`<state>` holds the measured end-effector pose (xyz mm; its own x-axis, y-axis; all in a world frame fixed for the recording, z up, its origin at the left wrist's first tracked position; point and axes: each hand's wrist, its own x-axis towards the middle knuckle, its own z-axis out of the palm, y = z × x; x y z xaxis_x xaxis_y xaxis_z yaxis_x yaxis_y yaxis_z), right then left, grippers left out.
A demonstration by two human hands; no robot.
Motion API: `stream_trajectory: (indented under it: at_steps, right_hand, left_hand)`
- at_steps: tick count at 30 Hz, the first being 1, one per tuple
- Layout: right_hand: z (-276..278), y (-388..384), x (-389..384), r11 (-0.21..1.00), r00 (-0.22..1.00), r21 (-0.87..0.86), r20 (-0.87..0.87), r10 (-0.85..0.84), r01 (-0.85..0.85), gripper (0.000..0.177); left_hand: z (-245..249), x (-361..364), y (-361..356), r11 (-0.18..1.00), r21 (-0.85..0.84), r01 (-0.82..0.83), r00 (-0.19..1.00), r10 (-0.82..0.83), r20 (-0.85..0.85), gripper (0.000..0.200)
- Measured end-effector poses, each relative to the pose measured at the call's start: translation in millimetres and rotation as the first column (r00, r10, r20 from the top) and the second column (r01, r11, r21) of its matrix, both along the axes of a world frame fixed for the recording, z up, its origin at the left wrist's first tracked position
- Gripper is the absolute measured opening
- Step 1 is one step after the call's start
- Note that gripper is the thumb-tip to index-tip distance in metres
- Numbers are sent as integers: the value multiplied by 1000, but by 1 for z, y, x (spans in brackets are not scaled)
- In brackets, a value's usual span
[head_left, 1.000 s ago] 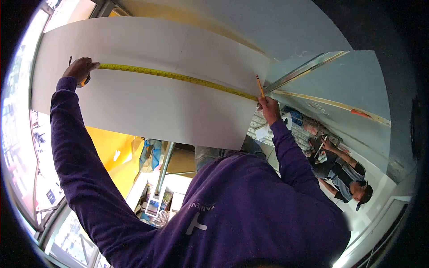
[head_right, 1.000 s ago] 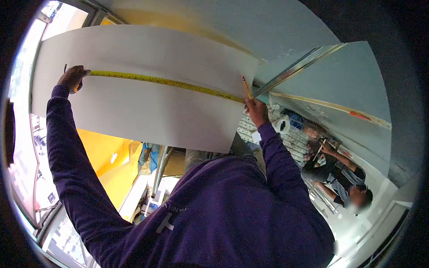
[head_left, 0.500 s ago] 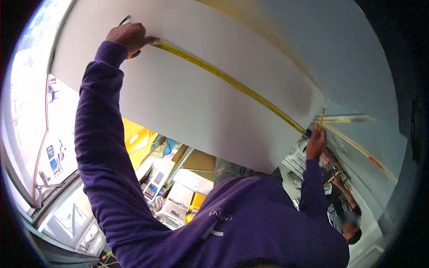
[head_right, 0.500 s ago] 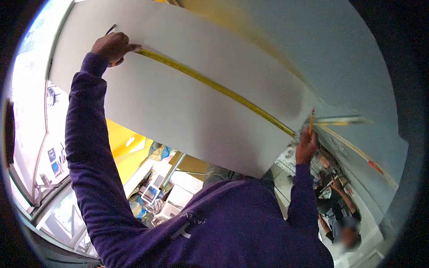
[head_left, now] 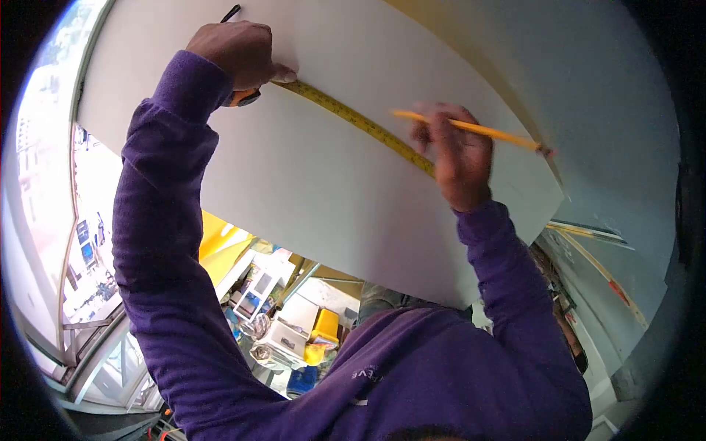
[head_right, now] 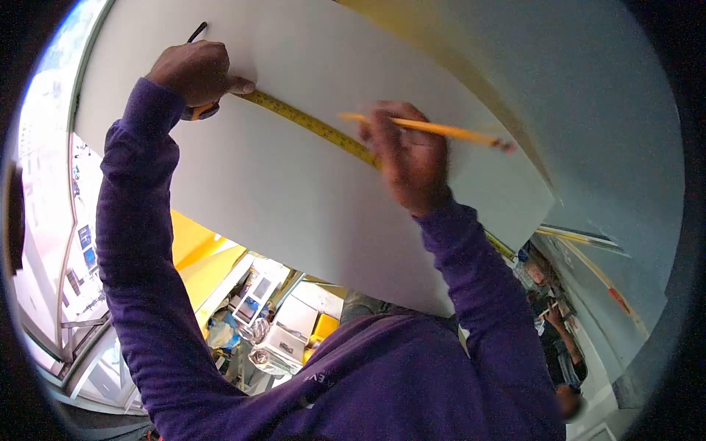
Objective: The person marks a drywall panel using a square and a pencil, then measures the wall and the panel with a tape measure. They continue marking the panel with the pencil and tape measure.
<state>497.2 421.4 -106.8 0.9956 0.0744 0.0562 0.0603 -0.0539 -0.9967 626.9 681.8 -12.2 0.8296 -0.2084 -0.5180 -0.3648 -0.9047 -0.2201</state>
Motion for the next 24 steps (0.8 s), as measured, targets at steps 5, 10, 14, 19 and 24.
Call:
stream_trajectory:
  at_steps: [5,10,14,19,24]
  right_hand:
    - [-5,53,21,1000,1000,-20,18,-5,5,15]
    - [-18,73,30,1000,988,-2,153,-18,19,14]
    - [-11,78,35,987,980,-156,184,76,-47,15]
    - [-14,86,38,985,976,-173,208,65,-29,12]
    - [-14,89,40,976,961,-215,264,84,-26,12]
  left_hand:
    - [3,4,1,995,-44,91,995,-93,-27,49]
    - [2,2,3,996,-45,81,997,-81,-8,48]
    - [1,6,8,995,-58,84,995,-87,-52,48]
    - [1,6,6,996,-39,80,995,-82,-55,49]
    - [3,5,5,998,-31,58,995,-60,-73,48]
